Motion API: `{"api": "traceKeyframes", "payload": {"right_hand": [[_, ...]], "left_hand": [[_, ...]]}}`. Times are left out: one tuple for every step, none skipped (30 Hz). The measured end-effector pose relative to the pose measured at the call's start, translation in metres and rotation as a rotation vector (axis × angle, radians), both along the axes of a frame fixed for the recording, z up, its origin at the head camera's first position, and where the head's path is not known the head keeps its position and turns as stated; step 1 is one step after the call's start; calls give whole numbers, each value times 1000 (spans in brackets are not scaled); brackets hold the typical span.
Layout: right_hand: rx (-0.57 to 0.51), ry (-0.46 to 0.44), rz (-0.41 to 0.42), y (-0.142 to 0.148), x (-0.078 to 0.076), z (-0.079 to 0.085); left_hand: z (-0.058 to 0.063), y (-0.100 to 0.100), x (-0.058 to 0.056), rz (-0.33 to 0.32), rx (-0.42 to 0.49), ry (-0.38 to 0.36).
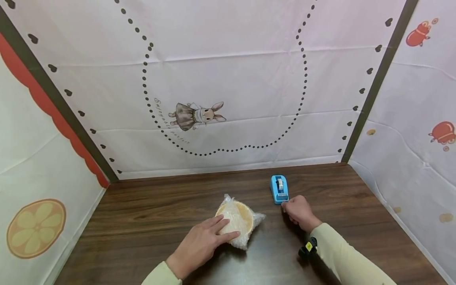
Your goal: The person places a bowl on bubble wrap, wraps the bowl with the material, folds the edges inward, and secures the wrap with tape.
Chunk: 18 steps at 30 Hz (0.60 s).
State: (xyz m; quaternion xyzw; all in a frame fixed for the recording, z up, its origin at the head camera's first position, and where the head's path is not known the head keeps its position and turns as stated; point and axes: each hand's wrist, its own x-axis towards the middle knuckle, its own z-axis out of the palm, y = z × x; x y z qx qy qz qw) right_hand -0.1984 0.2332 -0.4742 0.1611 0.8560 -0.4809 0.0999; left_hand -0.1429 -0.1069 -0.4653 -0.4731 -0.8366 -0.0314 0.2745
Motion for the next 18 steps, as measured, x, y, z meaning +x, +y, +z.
{"api": "traceKeyframes", "payload": {"right_hand": [[21,0,8,-1,0,0],[38,2,16,-1,1,0],[47,5,25,-2,1,0],[45,10,36,-3,2,0],[26,18,45,-5,4,0],[4,29,51,-6,5,1],[-21,39,61,-8,7,1],[-43,48,73,-11,8,2],[-64,59,88,-13,10,3],[-81,71,103,-15,11,5],[-97,84,116,-18,13,7],[-107,99,129,-20,13,9],[-116,114,141,-22,14,12],[-122,131,154,-24,15,15],[-129,146,168,-26,16,18],[-137,163,184,-27,16,21],[-144,179,203,-28,17,23],[-152,195,223,-29,17,25]], "left_hand": [[0,0,0,1,-2,4],[0,1,0,1,-5,6],[0,1,0,2,-10,8],[1,1,0,4,-15,8],[1,1,1,6,-19,7],[1,1,1,10,-25,6],[1,1,1,13,-31,4],[1,1,1,17,-38,3],[1,1,2,20,-43,1],[1,1,2,24,-47,-2],[2,1,2,27,-51,-3],[2,1,1,29,-54,-2],[2,2,1,30,-56,-3],[2,2,1,30,-57,-2],[2,2,1,30,-57,-2],[2,2,1,29,-58,-1],[2,2,1,30,-58,0],[2,2,1,29,-58,0]]}}
